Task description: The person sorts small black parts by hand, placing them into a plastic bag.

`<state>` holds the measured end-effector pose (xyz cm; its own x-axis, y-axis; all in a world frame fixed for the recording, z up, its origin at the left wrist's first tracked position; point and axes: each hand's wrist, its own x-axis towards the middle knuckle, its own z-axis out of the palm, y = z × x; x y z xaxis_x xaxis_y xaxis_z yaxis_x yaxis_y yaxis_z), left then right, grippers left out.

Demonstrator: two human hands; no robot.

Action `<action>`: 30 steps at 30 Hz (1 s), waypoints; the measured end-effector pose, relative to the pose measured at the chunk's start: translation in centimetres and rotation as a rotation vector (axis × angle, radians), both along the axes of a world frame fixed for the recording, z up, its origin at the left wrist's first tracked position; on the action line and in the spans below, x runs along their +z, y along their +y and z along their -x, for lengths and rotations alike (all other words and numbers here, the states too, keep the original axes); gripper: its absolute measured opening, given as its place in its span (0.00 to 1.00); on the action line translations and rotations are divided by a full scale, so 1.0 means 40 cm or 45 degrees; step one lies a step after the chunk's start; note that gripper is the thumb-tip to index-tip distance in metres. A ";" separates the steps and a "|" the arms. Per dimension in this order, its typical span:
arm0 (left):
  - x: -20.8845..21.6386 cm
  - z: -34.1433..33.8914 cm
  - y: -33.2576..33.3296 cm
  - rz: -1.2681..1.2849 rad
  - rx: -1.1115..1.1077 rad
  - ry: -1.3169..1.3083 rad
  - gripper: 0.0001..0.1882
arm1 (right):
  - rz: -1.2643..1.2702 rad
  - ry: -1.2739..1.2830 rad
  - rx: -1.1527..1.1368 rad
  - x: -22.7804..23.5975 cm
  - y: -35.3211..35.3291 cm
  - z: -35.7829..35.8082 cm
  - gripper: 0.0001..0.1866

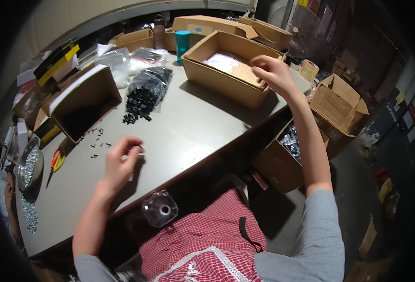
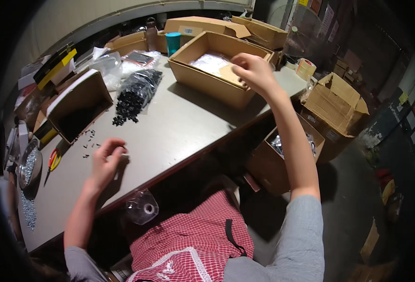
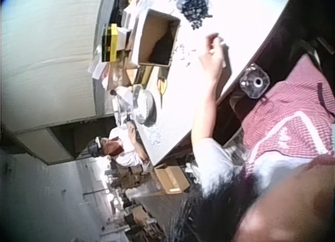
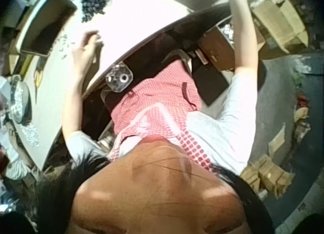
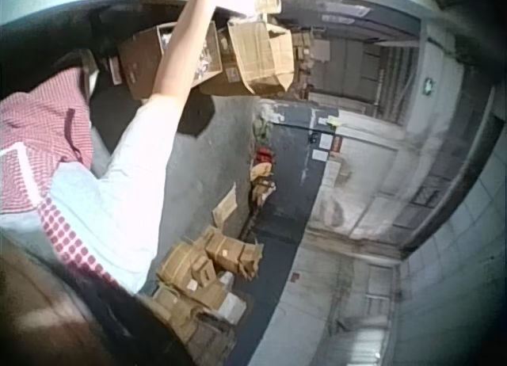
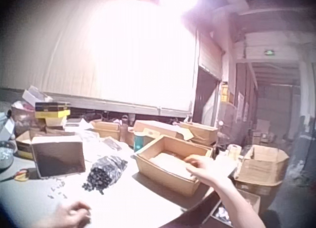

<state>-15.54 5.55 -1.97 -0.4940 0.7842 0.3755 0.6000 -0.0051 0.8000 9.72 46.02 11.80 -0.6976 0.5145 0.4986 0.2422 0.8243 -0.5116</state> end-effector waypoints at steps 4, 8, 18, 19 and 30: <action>-0.002 0.016 -0.040 -0.071 -0.162 0.584 0.12 | 0.063 -0.843 -0.423 0.006 0.110 0.238 0.39; 0.000 0.019 -0.044 -0.146 -0.096 0.526 0.13 | 0.052 -1.184 -0.329 -0.095 0.291 0.320 0.33; -0.019 0.051 -0.055 -0.187 -0.242 0.666 0.10 | 0.139 -0.403 -0.315 -0.026 0.181 0.299 0.09; -0.012 0.049 -0.057 -0.169 -0.225 0.663 0.10 | 0.000 -0.312 -0.344 -0.003 0.148 0.278 0.09; -0.001 0.032 -0.048 -0.041 -0.091 0.185 0.07 | 0.417 0.580 0.512 -0.027 -0.053 0.264 0.11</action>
